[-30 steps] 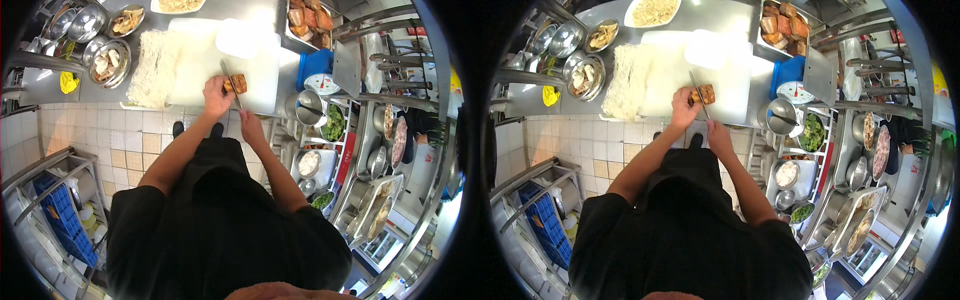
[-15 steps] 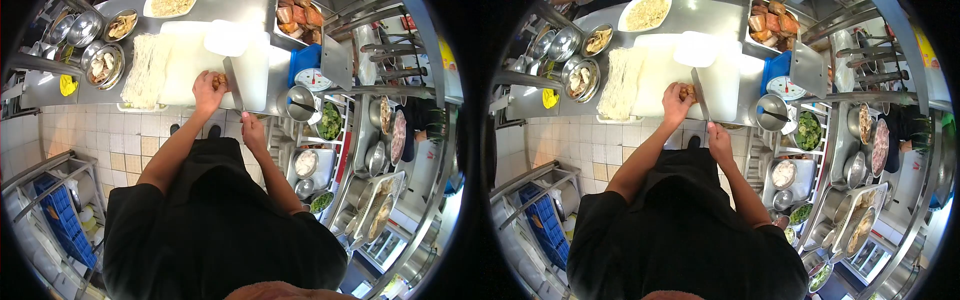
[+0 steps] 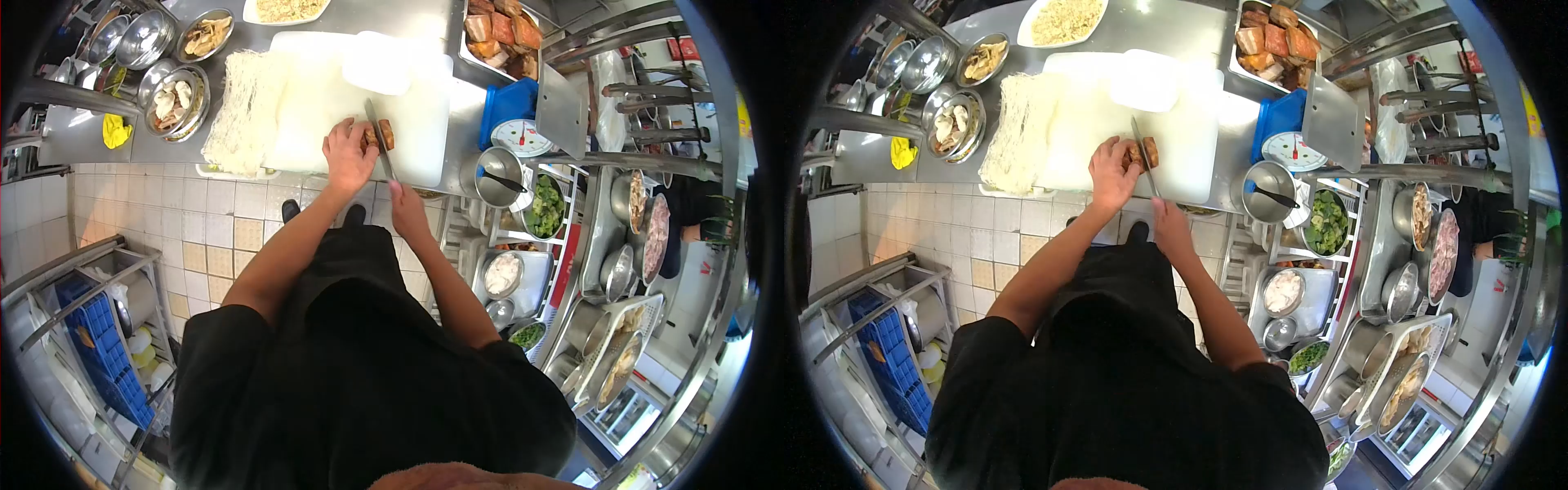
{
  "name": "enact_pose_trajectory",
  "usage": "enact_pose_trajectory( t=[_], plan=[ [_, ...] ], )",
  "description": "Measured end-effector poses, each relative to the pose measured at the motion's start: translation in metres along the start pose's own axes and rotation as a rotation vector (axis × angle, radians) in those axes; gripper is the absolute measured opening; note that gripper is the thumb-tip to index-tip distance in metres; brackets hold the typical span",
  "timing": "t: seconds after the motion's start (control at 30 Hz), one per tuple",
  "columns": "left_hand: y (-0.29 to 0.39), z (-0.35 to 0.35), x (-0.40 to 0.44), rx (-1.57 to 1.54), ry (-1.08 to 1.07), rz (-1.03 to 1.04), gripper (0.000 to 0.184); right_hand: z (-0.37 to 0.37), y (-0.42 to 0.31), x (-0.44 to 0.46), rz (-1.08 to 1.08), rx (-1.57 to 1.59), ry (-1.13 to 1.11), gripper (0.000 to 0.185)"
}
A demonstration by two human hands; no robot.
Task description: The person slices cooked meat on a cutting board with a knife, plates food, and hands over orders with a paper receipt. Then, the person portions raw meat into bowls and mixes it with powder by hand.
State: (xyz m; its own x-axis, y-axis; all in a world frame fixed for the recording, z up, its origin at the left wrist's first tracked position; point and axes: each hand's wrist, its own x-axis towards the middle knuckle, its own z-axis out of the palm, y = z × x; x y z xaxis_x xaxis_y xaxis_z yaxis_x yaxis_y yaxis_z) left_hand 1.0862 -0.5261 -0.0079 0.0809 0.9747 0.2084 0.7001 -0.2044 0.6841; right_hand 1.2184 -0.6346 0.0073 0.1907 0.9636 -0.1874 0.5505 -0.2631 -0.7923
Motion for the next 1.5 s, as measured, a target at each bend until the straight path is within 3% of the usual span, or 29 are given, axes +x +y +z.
enact_pose_trajectory(
  t=[0.1, 0.2, 0.27, 0.33, 0.4, 0.53, 0.63, 0.67, 0.8, 1.0, 1.1, 1.17, 1.23, 1.3, 1.37, 1.43, 1.5],
  plan=[
    [0.001, 0.005, -0.009, 0.011, 0.034, 0.004, 0.039, 0.010, -0.015, 0.029, 0.112, -0.110, -0.061, 0.043],
    [-0.001, 0.003, 0.001, -0.006, 0.083, 0.056, 0.039, 0.009, 0.010, 0.002, 0.035, -0.092, -0.016, 0.042],
    [-0.008, 0.003, 0.000, -0.022, 0.099, 0.069, 0.038, -0.018, 0.022, -0.035, -0.131, -0.108, -0.038, 0.042],
    [-0.006, -0.005, 0.005, -0.043, 0.058, 0.116, 0.037, -0.044, 0.028, -0.060, 0.206, 0.080, -0.065, 0.047],
    [-0.010, -0.008, 0.014, -0.110, 0.051, 0.206, 0.035, -0.054, 0.045, -0.075, 0.320, 0.128, -0.027, 0.044],
    [-0.030, -0.017, 0.033, -0.133, -0.093, 0.394, 0.038, -0.055, 0.009, -0.030, 0.232, -0.133, 0.260, 0.039],
    [-0.033, -0.028, 0.028, -0.153, -0.174, 0.377, 0.045, -0.028, 0.027, 0.016, 0.087, -0.324, 0.408, 0.034],
    [-0.034, -0.031, 0.025, -0.101, -0.170, 0.465, 0.053, -0.022, 0.027, 0.023, 0.105, -0.356, 0.427, 0.036],
    [-0.028, -0.041, 0.013, -0.026, -0.163, 0.443, 0.063, -0.019, 0.019, 0.027, 0.022, -0.461, 0.385, 0.054],
    [-0.032, -0.050, 0.014, -0.050, -0.277, 0.400, 0.069, -0.015, -0.031, 0.053, -0.084, -0.453, 0.520, 0.045],
    [-0.038, -0.054, 0.018, -0.099, -0.328, 0.395, 0.069, 0.001, -0.070, 0.101, -0.277, -0.090, 0.455, 0.040],
    [-0.045, -0.060, 0.022, -0.132, -0.347, 0.413, 0.068, 0.025, -0.119, 0.138, -0.086, 0.366, 0.315, 0.037],
    [-0.056, -0.092, 0.031, -0.179, -0.432, 0.386, 0.060, 0.058, -0.170, 0.199, 0.153, 0.942, 0.026, 0.038],
    [-0.075, -0.127, 0.025, -0.238, -0.546, 0.374, 0.055, 0.087, -0.190, 0.249, 0.281, 1.052, -0.067, 0.052],
    [-0.090, -0.176, 0.026, -0.343, -0.749, 0.249, 0.049, 0.115, -0.199, 0.295, 0.351, 1.139, -0.033, 0.054],
    [-0.130, -0.222, 0.019, -0.554, -0.801, 0.261, 0.046, 0.139, -0.199, 0.331, 0.379, 1.187, -0.010, 0.055],
    [-0.172, -0.273, 0.005, -0.492, -0.999, 0.058, 0.045, 0.153, -0.189, 0.365, 0.368, 1.200, 0.004, 0.056]
  ],
)
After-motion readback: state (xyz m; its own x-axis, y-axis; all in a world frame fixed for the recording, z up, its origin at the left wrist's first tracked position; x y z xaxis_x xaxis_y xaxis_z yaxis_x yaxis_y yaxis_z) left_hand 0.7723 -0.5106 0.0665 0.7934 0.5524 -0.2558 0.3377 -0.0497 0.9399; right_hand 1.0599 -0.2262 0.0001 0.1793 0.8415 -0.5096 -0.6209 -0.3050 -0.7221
